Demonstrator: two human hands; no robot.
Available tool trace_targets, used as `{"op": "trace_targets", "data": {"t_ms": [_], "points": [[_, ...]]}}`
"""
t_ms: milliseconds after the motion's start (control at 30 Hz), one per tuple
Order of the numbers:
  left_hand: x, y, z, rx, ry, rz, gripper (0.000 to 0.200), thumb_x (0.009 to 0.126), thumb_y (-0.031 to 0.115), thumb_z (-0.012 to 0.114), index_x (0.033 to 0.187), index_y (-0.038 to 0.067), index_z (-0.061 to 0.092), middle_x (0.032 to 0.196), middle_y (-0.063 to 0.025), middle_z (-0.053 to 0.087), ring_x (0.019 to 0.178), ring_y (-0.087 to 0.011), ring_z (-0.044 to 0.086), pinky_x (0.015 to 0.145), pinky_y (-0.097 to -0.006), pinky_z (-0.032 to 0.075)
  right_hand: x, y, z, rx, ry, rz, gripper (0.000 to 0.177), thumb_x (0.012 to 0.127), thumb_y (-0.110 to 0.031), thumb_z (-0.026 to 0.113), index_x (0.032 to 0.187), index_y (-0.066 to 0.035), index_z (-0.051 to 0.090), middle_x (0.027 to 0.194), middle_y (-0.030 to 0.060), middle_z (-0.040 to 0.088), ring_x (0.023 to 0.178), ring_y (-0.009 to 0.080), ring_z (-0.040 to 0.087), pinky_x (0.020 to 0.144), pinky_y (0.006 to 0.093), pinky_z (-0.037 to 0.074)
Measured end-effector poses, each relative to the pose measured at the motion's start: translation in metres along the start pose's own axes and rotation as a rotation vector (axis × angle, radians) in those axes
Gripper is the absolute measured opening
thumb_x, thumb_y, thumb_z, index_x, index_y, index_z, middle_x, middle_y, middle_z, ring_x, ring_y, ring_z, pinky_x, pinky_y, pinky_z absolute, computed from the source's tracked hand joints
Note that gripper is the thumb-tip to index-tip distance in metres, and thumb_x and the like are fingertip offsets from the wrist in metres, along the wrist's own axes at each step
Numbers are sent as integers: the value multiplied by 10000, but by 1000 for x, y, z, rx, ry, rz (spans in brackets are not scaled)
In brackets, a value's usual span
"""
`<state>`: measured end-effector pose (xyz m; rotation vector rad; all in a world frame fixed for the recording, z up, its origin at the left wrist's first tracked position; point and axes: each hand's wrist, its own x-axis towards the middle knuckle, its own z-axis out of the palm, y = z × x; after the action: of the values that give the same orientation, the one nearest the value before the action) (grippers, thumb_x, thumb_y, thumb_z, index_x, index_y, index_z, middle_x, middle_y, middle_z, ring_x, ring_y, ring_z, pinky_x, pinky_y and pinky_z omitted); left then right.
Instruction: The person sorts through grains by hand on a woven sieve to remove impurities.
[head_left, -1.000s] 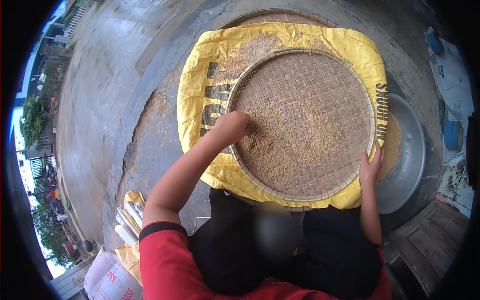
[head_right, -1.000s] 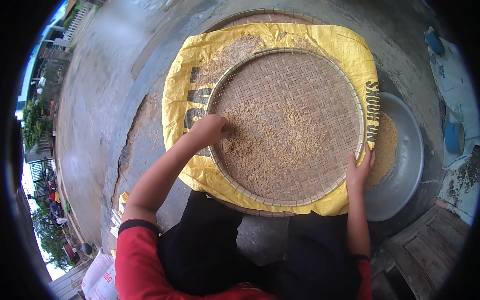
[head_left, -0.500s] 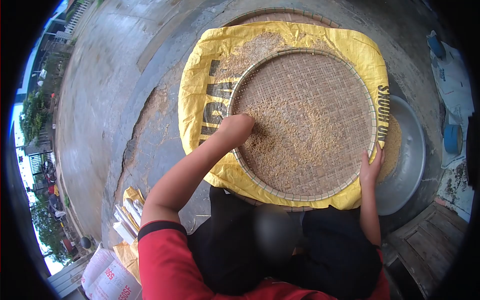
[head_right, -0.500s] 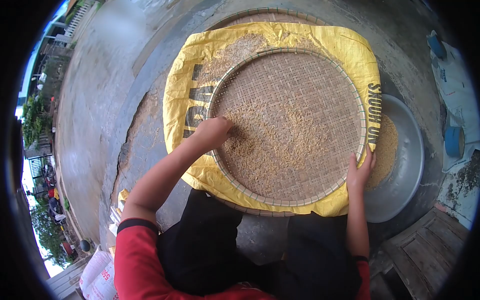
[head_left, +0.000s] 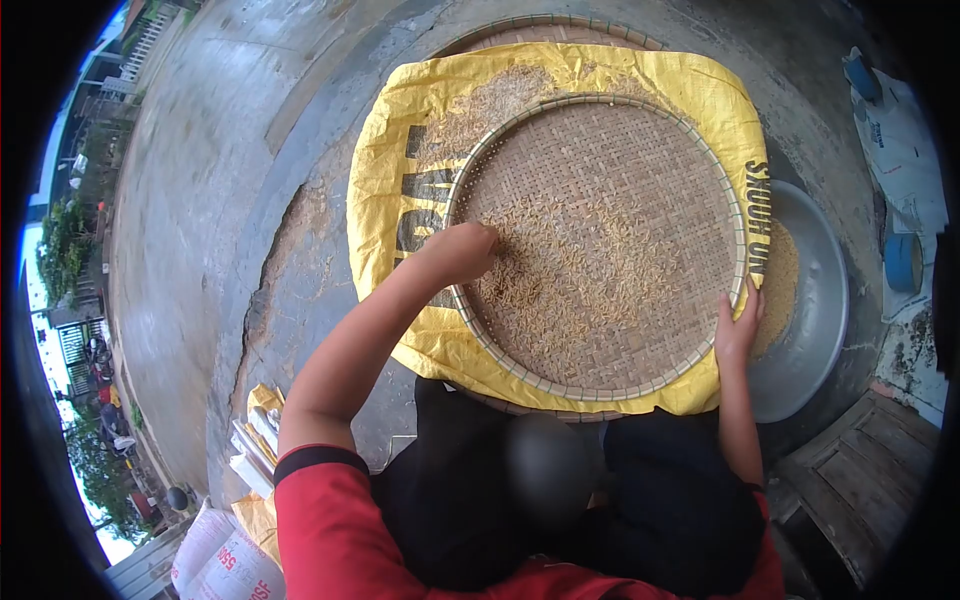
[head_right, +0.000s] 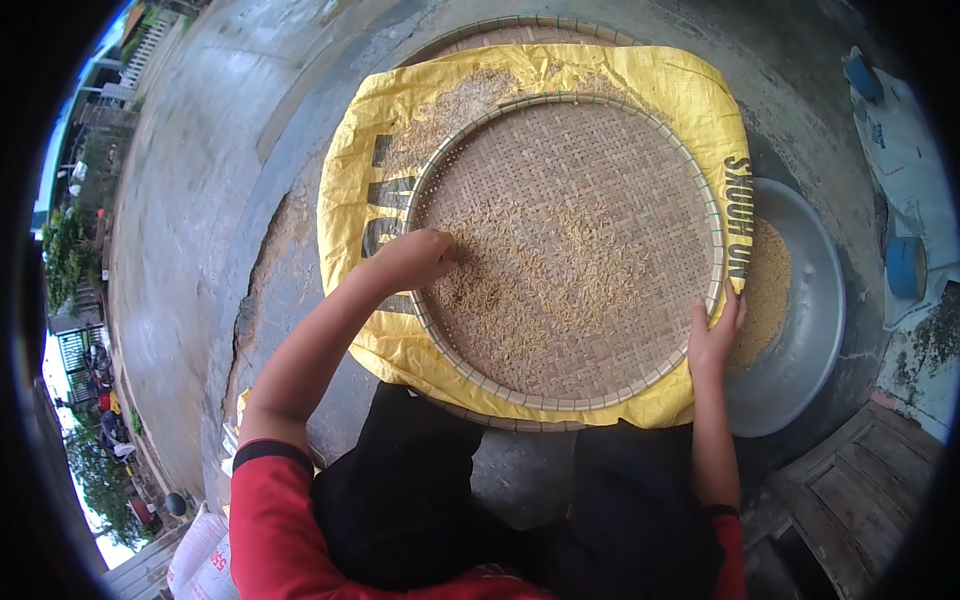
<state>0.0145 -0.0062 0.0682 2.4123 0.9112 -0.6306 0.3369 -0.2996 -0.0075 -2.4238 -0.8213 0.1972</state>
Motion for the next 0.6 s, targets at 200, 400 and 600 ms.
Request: {"op": "trace_targets", "data": {"t_ms": [200,400,600], "points": [[4,10,-21,-318,47,74,214,840,175,592,940,-14,595,840,-144,633,764,-250,624,702,-345,498,0,-2,0,-9,11,34,573,831,-227,623,1343,-115,393,1400,246,280,1295,411,295,1050,461,278],[1,179,-70,-958,-180,860,331,963,123,435,1282,40,460,1061,-101,622,950,-165,610,856,-314,471,-3,-5,-3,-25,3,-38,569,827,-234,623,1338,-131,397,1388,239,318,1279,404,326,1025,453,314],[29,135,-43,-746,76,400,391,916,188,555,1265,21,496,1037,-108,647,934,-163,620,829,-307,488,-3,-7,-3,-10,3,9,571,822,-224,624,1333,-109,398,1387,232,318,1263,397,356,1024,444,323]]}}
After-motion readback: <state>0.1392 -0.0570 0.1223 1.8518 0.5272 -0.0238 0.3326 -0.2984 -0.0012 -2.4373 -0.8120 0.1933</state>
